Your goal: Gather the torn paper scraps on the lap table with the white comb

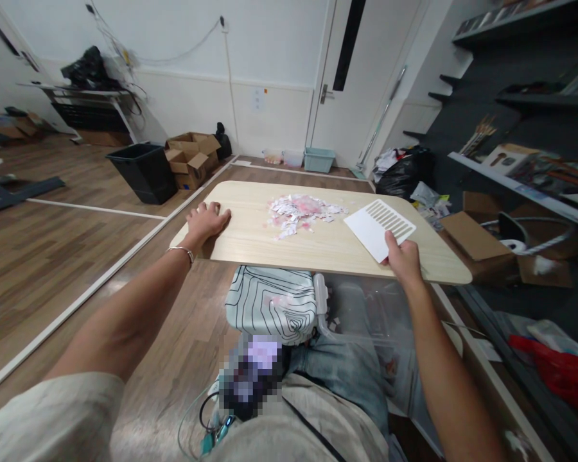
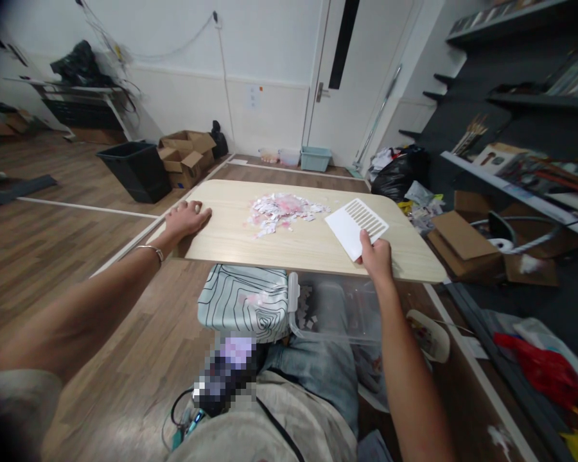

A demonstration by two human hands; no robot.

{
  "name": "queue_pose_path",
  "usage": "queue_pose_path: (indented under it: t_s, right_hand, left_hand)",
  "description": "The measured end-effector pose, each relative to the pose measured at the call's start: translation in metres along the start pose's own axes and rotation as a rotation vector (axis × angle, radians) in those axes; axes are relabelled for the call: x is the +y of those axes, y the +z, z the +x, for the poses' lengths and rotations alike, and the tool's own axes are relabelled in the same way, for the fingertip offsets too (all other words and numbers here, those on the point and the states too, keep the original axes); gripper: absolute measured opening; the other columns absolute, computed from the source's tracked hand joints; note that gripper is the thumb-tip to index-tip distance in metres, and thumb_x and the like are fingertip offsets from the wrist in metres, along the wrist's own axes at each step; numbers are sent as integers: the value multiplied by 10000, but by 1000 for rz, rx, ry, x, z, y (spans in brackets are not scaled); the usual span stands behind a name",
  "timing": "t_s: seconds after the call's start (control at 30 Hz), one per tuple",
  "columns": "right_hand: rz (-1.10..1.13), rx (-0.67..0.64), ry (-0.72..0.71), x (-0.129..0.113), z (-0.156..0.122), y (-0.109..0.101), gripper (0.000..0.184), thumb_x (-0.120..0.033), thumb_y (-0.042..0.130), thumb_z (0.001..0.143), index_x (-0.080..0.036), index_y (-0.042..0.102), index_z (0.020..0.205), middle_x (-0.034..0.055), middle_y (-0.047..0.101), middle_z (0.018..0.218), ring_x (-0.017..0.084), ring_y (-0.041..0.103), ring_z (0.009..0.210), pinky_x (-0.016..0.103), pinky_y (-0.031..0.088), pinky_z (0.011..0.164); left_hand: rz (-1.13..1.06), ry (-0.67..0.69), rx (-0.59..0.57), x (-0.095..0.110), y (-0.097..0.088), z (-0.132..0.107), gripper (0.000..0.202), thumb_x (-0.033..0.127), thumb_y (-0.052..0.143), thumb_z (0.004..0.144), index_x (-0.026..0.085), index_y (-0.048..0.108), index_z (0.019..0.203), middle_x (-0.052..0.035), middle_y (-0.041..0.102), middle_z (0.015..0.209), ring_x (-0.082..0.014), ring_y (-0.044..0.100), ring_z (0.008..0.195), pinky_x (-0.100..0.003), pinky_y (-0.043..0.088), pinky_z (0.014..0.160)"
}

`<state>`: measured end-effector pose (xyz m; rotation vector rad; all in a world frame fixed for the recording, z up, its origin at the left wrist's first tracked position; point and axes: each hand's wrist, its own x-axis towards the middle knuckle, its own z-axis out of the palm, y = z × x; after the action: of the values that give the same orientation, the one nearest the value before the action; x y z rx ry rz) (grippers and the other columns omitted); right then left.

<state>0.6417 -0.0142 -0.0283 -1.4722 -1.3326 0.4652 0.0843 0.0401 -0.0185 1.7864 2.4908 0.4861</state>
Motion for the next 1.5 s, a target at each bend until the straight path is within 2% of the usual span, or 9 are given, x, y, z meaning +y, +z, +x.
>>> queue_pose_path:
  t_s: [0.1, 0.23, 0.4, 0.6, 0.77, 0.97, 1.2, 1.33, 1.5]
  right_hand:
    - [7, -49, -23, -7, -3, -2, 708, -898, 852, 785, -243, 664, 593, 99, 667, 569, 279, 677, 628, 353, 532, 535]
    - [52, -91, -26, -11, -5, -1, 677, -876, 911, 736, -215, 765, 727, 122, 809, 767, 328, 766, 813, 387, 617, 680]
    - [136, -105, 33, -12, -7, 0, 739, -925, 949, 621, -219, 773, 746, 105, 821, 789, 293, 742, 762, 377, 607, 653]
    - [216, -41, 97, -12, -6, -1, 789, -957, 978, 526, -235, 725, 719, 72, 759, 702, 269, 704, 699, 364, 579, 601]
    - [256, 4, 122, -7, -5, 0, 817, -988, 959, 513, -243, 703, 729, 71, 749, 695, 272, 710, 695, 372, 585, 594]
    - [270, 25, 103, -1, -3, 1, 747, -866, 1027, 506, -228, 749, 779, 80, 803, 781, 281, 744, 769, 380, 627, 664]
    - [238, 50, -17, 0, -1, 3, 713, -839, 961, 636, -221, 805, 955, 104, 855, 950, 335, 810, 978, 462, 679, 897]
    - [165, 15, -62, -1, -3, 1, 668, -830, 940, 668, -216, 796, 890, 89, 809, 851, 305, 757, 859, 426, 640, 781]
    - [93, -32, -84, -6, -6, -4, 597, -783, 934, 678, -226, 721, 718, 50, 704, 708, 230, 613, 688, 346, 499, 609]
  left_hand:
    - [9, 3, -14, 0, 0, 0, 833, 671, 396, 1089, 160, 649, 1697, -328, 627, 1741, -558, 606, 1580, -707, 463, 1305]
    - [23, 7, -29, 1, -1, 0, 850, 664, 354, 1094, 145, 633, 1706, -331, 601, 1769, -560, 593, 1596, -701, 461, 1310]
    - [16, 3, -30, 2, -2, -1, 863, 677, 356, 1091, 145, 622, 1716, -334, 593, 1777, -570, 587, 1600, -717, 447, 1320]
    - [5, 3, -23, 1, -1, -1, 852, 689, 377, 1088, 168, 634, 1712, -320, 600, 1775, -574, 588, 1593, -710, 452, 1313]
    - [0, 4, -23, 0, 0, -1, 845, 682, 382, 1088, 168, 640, 1708, -313, 609, 1772, -562, 589, 1593, -704, 453, 1316]
    - [-11, 6, -13, 0, -2, -1, 821, 673, 407, 1074, 191, 664, 1688, -315, 638, 1743, -568, 598, 1575, -723, 456, 1297]
    - [-12, -3, -21, 1, -2, -2, 837, 687, 388, 1072, 194, 651, 1694, -305, 607, 1772, -556, 581, 1599, -698, 445, 1321]
    - [-18, -2, -12, 0, -1, -1, 829, 682, 397, 1077, 193, 652, 1696, -307, 614, 1761, -559, 580, 1599, -698, 448, 1319]
    - [-12, 0, -17, -1, 0, 0, 829, 673, 398, 1079, 182, 649, 1699, -316, 617, 1757, -563, 591, 1586, -706, 456, 1310]
